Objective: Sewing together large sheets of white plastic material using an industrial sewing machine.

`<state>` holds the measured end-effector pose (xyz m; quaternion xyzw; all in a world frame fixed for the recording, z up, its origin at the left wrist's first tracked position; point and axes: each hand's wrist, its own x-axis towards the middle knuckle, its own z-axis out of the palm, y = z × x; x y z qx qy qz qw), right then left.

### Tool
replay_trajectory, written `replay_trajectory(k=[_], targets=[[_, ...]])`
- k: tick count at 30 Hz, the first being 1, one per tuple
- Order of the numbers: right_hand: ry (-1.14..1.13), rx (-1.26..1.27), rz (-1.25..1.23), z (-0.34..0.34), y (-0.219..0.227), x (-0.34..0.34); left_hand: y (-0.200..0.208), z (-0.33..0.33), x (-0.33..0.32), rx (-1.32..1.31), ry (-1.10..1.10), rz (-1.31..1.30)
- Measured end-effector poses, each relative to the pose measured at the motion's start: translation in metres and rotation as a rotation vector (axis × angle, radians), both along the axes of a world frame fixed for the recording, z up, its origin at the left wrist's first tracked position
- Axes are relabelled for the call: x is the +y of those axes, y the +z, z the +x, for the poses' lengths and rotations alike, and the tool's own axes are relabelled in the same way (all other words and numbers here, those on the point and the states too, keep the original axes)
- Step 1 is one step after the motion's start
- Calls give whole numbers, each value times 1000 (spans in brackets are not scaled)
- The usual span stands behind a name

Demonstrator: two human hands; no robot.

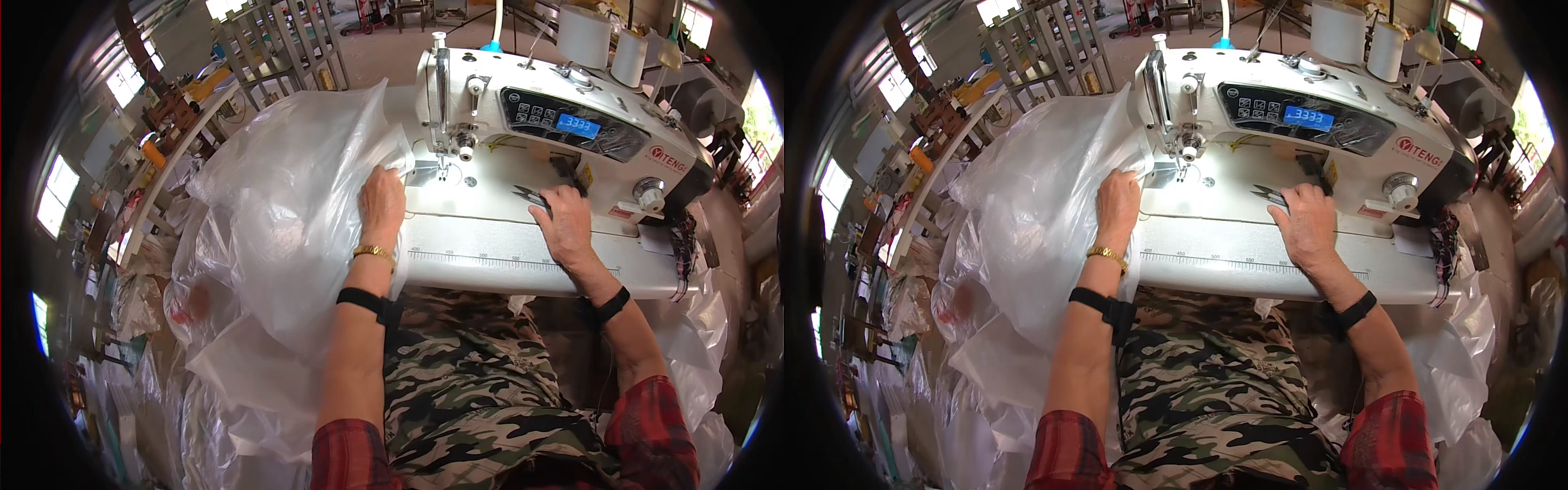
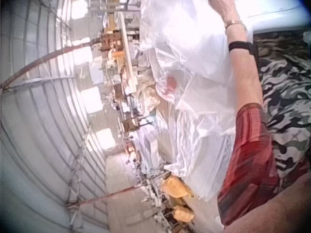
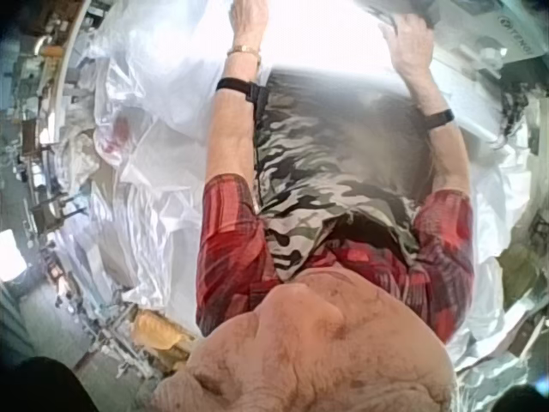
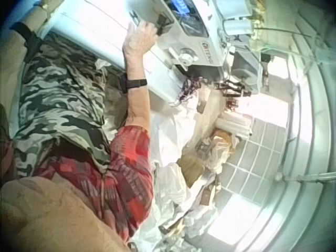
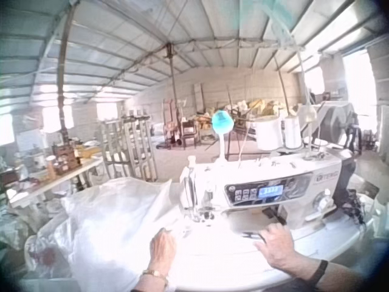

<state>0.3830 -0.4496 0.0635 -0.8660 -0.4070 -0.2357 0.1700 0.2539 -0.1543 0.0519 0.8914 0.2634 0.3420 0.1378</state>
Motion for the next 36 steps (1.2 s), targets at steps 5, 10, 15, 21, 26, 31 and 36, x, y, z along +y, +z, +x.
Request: replay_trajectory(k=[5, 10, 15, 21, 26, 31, 36], targets=[[162, -168, -184, 1, 5, 8, 7, -20, -11, -77, -69, -38], [225, -219, -181, -3, 9, 25, 11, -30, -17, -93, -120, -27], [234, 150, -79, -35, -1, 66, 10, -27, -17, -89, -136, 8], [258, 171, 26, -51, 13, 116, 10, -27, -16, -101, -133, 4], [170, 81, 12, -49, 13, 145, 9, -28, -15, -103, -138, -9], [179, 69, 38, -50, 10, 157, 8, -28, -13, -86, -132, -22], [184, 75, 42, -45, 5, 167, 9, -25, -14, -79, -133, -15]])
